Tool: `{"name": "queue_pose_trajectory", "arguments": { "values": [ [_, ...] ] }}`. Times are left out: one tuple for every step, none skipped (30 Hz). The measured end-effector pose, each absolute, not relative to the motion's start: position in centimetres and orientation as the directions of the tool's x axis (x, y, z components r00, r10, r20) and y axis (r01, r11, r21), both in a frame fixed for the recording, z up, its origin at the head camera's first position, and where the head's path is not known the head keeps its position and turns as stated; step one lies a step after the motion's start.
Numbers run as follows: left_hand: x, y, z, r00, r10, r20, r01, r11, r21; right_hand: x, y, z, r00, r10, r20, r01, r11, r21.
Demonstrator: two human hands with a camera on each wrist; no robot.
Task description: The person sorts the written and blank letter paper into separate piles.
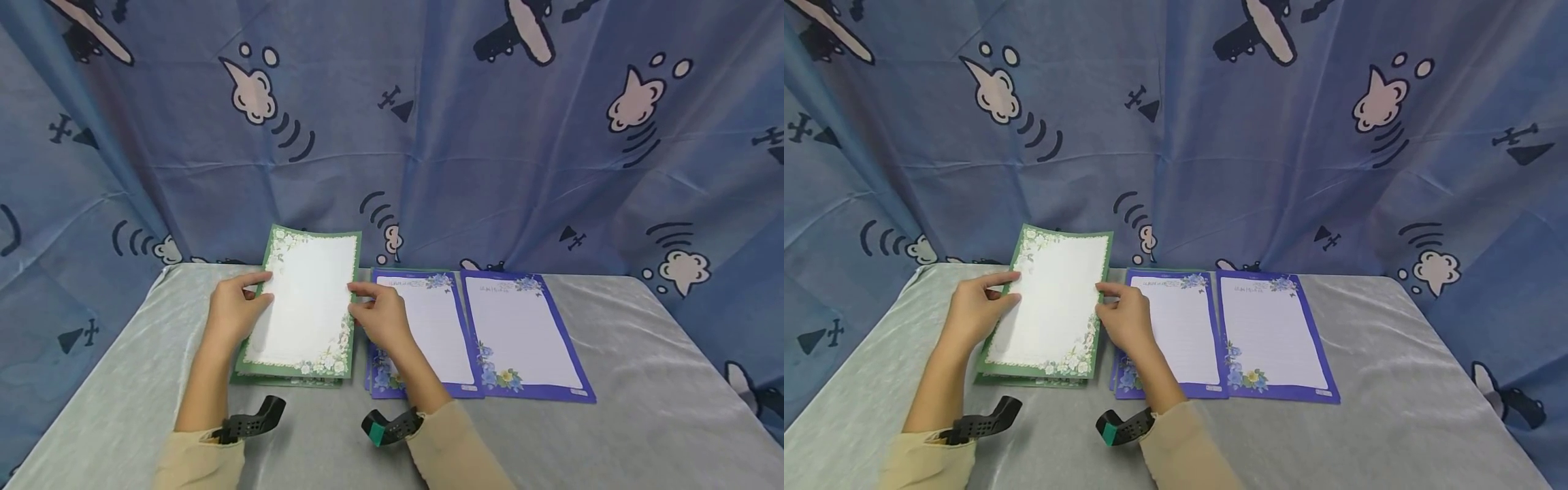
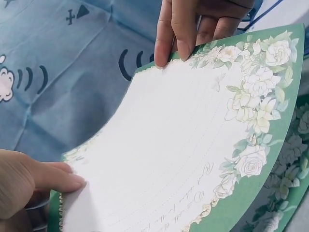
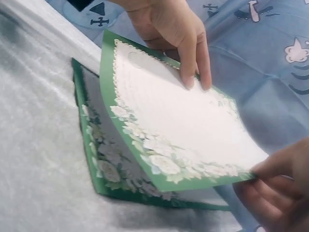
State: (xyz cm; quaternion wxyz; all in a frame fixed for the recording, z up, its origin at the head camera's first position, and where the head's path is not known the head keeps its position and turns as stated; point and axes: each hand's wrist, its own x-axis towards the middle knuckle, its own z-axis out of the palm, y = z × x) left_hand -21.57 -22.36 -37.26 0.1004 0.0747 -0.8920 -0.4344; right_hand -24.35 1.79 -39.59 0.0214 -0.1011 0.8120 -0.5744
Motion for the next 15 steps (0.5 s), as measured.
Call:
{"name": "queue_pose_trajectory", "arguments": {
  "values": [
    [-21.6, -22.4, -37.4, -0.969, -0.223, 0.109, -0.051, 0.608, 0.792, -24.4, 1.7, -39.8, -0.98, -0.183, 0.081, -0.137, 0.32, -0.937],
    [-21.7, -22.4, -37.5, -0.969, -0.226, 0.105, -0.055, 0.607, 0.793, -24.4, 1.6, -39.9, -0.981, -0.176, 0.08, -0.134, 0.322, -0.937],
    [-21.8, -22.5, -37.6, -0.968, -0.229, 0.101, -0.06, 0.605, 0.794, -24.4, 1.4, -40.0, -0.982, -0.17, 0.078, -0.131, 0.326, -0.936],
    [-21.8, -22.5, -37.8, -0.968, -0.232, 0.101, -0.063, 0.607, 0.793, -24.4, 1.3, -40.2, -0.983, -0.167, 0.079, -0.131, 0.332, -0.934],
    [-21.9, -22.5, -37.9, -0.967, -0.234, 0.098, -0.067, 0.607, 0.792, -24.4, 1.3, -40.4, -0.983, -0.165, 0.079, -0.131, 0.337, -0.932],
    [-21.9, -22.6, -38.0, -0.966, -0.238, 0.096, -0.071, 0.608, 0.791, -24.4, 1.2, -40.5, -0.983, -0.165, 0.079, -0.132, 0.344, -0.93],
    [-22.0, -22.6, -38.2, -0.966, -0.241, 0.096, -0.074, 0.611, 0.789, -24.4, 1.1, -40.7, -0.983, -0.167, 0.081, -0.135, 0.349, -0.927],
    [-22.0, -22.6, -38.3, -0.965, -0.244, 0.094, -0.078, 0.611, 0.788, -24.4, 1.0, -40.8, -0.982, -0.171, 0.082, -0.138, 0.352, -0.926],
    [-22.1, -22.7, -38.4, -0.965, -0.247, 0.092, -0.082, 0.611, 0.788, -24.4, 0.9, -41.0, -0.981, -0.174, 0.081, -0.139, 0.354, -0.925],
    [-22.1, -22.7, -38.5, -0.964, -0.249, 0.091, -0.084, 0.612, 0.786, -24.3, 0.9, -41.1, -0.981, -0.178, 0.081, -0.141, 0.352, -0.925],
    [-22.1, -22.8, -38.7, -0.964, -0.251, 0.091, -0.086, 0.613, 0.786, -24.3, 0.8, -41.2, -0.98, -0.179, 0.082, -0.142, 0.35, -0.926],
    [-22.2, -22.8, -38.8, -0.963, -0.253, 0.092, -0.085, 0.613, 0.786, -24.3, 0.7, -41.4, -0.981, -0.179, 0.081, -0.14, 0.347, -0.927],
    [-22.2, -22.9, -38.9, -0.963, -0.253, 0.096, -0.083, 0.614, 0.785, -24.3, 0.6, -41.5, -0.981, -0.175, 0.081, -0.139, 0.35, -0.926],
    [-22.2, -22.9, -39.0, -0.963, -0.254, 0.096, -0.083, 0.614, 0.785, -24.3, 0.5, -41.6, -0.982, -0.172, 0.081, -0.139, 0.355, -0.925],
    [-22.3, -23.0, -39.1, -0.962, -0.254, 0.101, -0.081, 0.618, 0.782, -24.3, 0.4, -41.8, -0.982, -0.168, 0.081, -0.138, 0.362, -0.922]
  ]
}}
